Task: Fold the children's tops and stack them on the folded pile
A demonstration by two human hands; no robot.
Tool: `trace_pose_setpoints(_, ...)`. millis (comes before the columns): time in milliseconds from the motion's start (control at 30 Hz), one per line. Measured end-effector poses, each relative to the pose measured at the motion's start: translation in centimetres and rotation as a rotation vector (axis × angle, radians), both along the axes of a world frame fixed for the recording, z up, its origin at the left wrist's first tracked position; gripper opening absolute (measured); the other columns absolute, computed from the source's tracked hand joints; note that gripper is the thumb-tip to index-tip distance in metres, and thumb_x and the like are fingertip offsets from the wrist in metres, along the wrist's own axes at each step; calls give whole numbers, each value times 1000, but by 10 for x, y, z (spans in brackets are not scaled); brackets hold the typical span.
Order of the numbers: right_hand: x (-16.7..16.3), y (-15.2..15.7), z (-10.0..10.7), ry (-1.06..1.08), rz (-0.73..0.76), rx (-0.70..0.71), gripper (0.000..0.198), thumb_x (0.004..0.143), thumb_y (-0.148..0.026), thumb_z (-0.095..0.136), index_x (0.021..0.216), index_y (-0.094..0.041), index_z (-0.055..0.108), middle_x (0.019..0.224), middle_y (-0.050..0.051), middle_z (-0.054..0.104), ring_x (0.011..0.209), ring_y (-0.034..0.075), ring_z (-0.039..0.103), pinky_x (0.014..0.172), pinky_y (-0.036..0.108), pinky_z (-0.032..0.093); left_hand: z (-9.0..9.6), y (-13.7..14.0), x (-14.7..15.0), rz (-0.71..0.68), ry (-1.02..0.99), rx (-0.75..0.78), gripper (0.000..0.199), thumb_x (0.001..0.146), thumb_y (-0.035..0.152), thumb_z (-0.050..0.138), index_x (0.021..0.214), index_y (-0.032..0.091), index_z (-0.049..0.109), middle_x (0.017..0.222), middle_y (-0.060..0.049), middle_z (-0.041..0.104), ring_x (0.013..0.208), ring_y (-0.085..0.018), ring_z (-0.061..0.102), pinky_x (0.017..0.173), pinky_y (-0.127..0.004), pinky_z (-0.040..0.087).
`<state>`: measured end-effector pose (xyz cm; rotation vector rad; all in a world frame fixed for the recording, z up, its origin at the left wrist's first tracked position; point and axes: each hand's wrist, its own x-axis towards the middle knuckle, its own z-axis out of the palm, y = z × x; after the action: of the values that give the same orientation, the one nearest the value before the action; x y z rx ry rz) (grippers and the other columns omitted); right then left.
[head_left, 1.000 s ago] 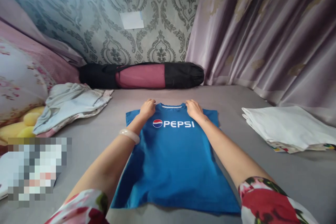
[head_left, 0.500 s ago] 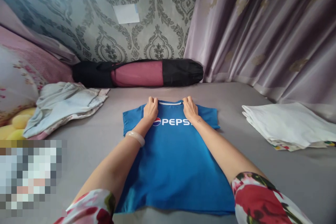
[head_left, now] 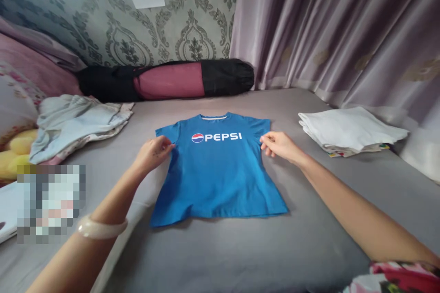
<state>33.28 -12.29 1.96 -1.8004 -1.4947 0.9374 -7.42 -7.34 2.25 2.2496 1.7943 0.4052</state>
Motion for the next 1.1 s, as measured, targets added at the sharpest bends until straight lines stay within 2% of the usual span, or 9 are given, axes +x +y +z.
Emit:
trace_pose_setpoints(133,4,-56,-3,-159,47,-185,34,91,-43,48,71,-17,58,55,0,60,37,7,45,38,19,30,7,-58,-17,113,-88,-186,44,78,62,47,80,21,63,76,-6,69,77,-25,65,71,-34,45)
trace_pose_setpoints(267,-4,-86,-1,-425,103,-127,44,84,-53,52,55,-20,55,50,1,56,48,13,52,46,23,31,6,-100,-11,179,-256,-351,52,74,68,50,91,19,62,68,-3,67,69,-22,63,65,-31,45)
trace_pose_setpoints(367,-12,-101,1,-490,118,-131,42,79,-56,55,56,-21,55,52,0,56,53,14,53,49,24,31,4,-120,-1,222,-350,-369,59,72,70,54,102,19,59,63,0,62,63,-19,58,56,-27,40)
trace_pose_setpoints(600,-20,-126,1,-197,122,14,36,75,-54,56,63,-21,49,56,-4,49,54,11,45,51,23,32,9,-140,7,122,-609,-375,66,74,60,60,127,22,49,56,9,44,50,-10,39,47,-21,28)
trace_pose_setpoints(733,-20,-128,14,133,-56,-106,36,72,-55,61,78,-21,51,61,-5,50,51,10,46,45,22,35,29,-142,10,159,-793,-388,71,70,62,62,127,21,52,63,5,47,54,-10,41,49,-22,32)
trace_pose_setpoints(800,-19,-128,19,221,-156,-191,37,73,-53,62,90,-22,50,62,-7,49,43,8,43,38,20,30,34,-142,9,223,-767,-426,71,68,66,60,124,21,56,62,5,44,51,-10,38,47,-23,31)
trace_pose_setpoints(867,-18,-130,17,178,-182,-219,36,76,-49,60,99,-23,49,62,-8,48,38,7,37,36,20,25,31,-143,6,259,-666,-473,68,67,68,56,115,21,61,59,6,42,48,-9,35,45,-22,28)
trace_pose_setpoints(1033,-12,-136,3,-210,74,-86,31,83,-38,54,109,-21,53,50,-11,40,44,11,41,44,22,28,11,-143,-4,109,-443,-410,59,69,68,50,95,19,70,54,4,43,51,-12,39,49,-24,28)
trace_pose_setpoints(1100,-6,-137,4,-404,160,-51,29,84,-35,54,110,-23,56,52,-8,47,51,13,50,50,24,32,10,-141,-9,56,-320,-351,53,72,64,49,91,19,71,56,2,49,55,-14,45,52,-26,32)
